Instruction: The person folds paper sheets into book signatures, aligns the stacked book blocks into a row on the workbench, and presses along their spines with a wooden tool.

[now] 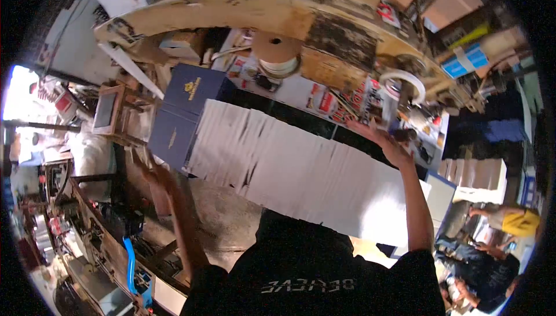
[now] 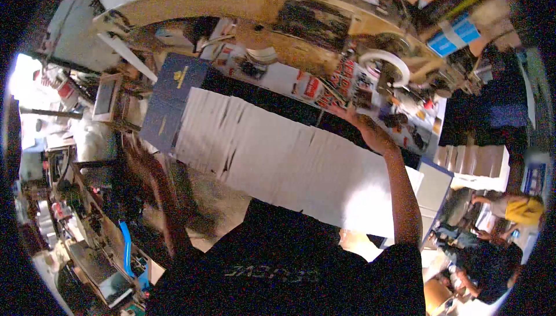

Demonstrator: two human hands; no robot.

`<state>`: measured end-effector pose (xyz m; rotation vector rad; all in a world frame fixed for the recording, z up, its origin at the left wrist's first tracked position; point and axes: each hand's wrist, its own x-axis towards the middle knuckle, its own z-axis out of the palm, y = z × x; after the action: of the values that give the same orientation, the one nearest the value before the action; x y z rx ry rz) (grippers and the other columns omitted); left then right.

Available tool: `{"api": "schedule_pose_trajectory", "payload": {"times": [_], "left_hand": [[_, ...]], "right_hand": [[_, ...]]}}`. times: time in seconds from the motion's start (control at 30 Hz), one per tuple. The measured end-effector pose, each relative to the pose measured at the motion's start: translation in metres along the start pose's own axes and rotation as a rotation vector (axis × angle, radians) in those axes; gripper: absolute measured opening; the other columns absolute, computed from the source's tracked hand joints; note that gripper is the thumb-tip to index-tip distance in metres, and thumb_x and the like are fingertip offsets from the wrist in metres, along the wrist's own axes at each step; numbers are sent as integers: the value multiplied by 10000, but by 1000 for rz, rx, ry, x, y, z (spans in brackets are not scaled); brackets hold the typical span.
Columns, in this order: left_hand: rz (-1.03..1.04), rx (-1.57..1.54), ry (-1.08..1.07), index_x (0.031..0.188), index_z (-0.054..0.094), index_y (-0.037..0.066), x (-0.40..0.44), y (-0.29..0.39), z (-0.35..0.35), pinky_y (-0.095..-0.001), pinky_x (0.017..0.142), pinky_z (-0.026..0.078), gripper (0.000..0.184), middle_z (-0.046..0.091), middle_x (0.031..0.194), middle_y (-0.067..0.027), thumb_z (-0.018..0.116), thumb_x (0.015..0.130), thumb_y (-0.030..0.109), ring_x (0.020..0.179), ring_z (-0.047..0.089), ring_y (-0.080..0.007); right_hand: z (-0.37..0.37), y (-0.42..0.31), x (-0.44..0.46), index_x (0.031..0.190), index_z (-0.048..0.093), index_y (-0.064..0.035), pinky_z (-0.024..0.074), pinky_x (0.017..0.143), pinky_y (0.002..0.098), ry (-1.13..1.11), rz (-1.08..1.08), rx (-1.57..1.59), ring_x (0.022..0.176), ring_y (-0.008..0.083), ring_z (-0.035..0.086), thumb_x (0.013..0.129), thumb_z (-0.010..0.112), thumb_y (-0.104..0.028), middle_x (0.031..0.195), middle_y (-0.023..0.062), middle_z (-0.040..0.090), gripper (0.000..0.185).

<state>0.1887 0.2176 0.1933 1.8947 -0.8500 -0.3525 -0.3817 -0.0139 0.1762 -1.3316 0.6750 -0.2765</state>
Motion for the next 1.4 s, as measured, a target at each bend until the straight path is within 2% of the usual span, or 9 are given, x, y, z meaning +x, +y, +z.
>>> {"api": "schedule_pose_trajectory", "payload": {"times": [0.2, 0.27, 0.63, 0.87, 0.93, 0.97, 1.07, 1.33, 1.4], "left_hand": [[-138, 376, -400, 1437, 413, 26, 197, -93, 15, -448, 1077, 366, 820, 485, 1398, -169, 699, 824, 489, 1259, 495, -299], [-235, 447, -580, 1432, 422, 18, 214, -108, 25, -439, 1075, 379, 824, 500, 1388, -170, 717, 818, 483, 1251, 508, -294], [-360, 618, -990, 1452, 401, 5, 232, -141, 29, -395, 1021, 457, 842, 556, 1357, -176, 741, 835, 467, 1167, 585, -276], [-72, -40, -769, 1530, 260, 74, 256, -140, 59, -426, 1048, 419, 829, 308, 1520, -198, 727, 887, 307, 1346, 393, -321], [45, 25, -872, 1528, 267, 79, 236, -103, 64, -429, 1048, 418, 850, 369, 1481, -194, 744, 869, 325, 1314, 432, -315], [101, 88, -867, 1515, 285, 74, 237, -96, 66, -430, 1044, 420, 834, 385, 1468, -195, 744, 867, 328, 1302, 443, -317], [287, 289, -739, 1477, 341, 62, 241, -94, 69, -431, 1031, 428, 787, 435, 1428, -198, 746, 862, 337, 1265, 478, -325], [745, 571, -377, 1377, 489, 28, 243, -36, 107, -435, 996, 448, 679, 567, 1322, -206, 752, 848, 362, 1167, 570, -345], [632, 561, -481, 1306, 567, 6, 200, 15, 128, -434, 977, 458, 587, 595, 1282, -215, 736, 862, 351, 1145, 583, -353]], "right_hand": [[66, -95, -10, 1373, 522, -74, 408, 1029, 345, 239, 259, -609, 1208, 228, 555, 1048, 383, -386, 1262, 187, 621, 471], [72, -85, -23, 1335, 553, -64, 433, 977, 334, 375, 36, -629, 1103, 175, 597, 1039, 427, -348, 1169, 172, 664, 430], [96, -66, -93, 1256, 591, 43, 343, 1102, 359, 853, 78, -295, 1225, 234, 555, 1068, 353, -310, 1265, 147, 631, 466], [25, -33, -83, 1131, 664, 5, 521, 858, 372, 1140, -109, -759, 990, 280, 692, 974, 590, -206, 1052, 160, 711, 274], [14, -68, -80, 1240, 597, -14, 534, 864, 374, 1164, 396, -693, 1019, 273, 682, 961, 601, -225, 1115, 198, 684, 350], [-7, -40, -75, 1280, 566, 6, 545, 808, 377, 1231, 228, -537, 950, 250, 695, 927, 635, -321, 1020, 208, 699, 485], [-33, -5, -53, 1325, 513, 7, 558, 800, 427, 1243, 674, -1111, 953, 314, 694, 813, 709, -511, 1023, 244, 696, 754], [-19, -9, -43, 1411, 447, -60, 487, 970, 456, 1317, 855, -868, 1105, 399, 623, 766, 720, -454, 1198, 247, 637, 803], [7, -34, -84, 1318, 553, -89, 525, 898, 396, 1401, 556, -691, 1041, 360, 655, 755, 762, -418, 1139, 219, 670, 685]]}}
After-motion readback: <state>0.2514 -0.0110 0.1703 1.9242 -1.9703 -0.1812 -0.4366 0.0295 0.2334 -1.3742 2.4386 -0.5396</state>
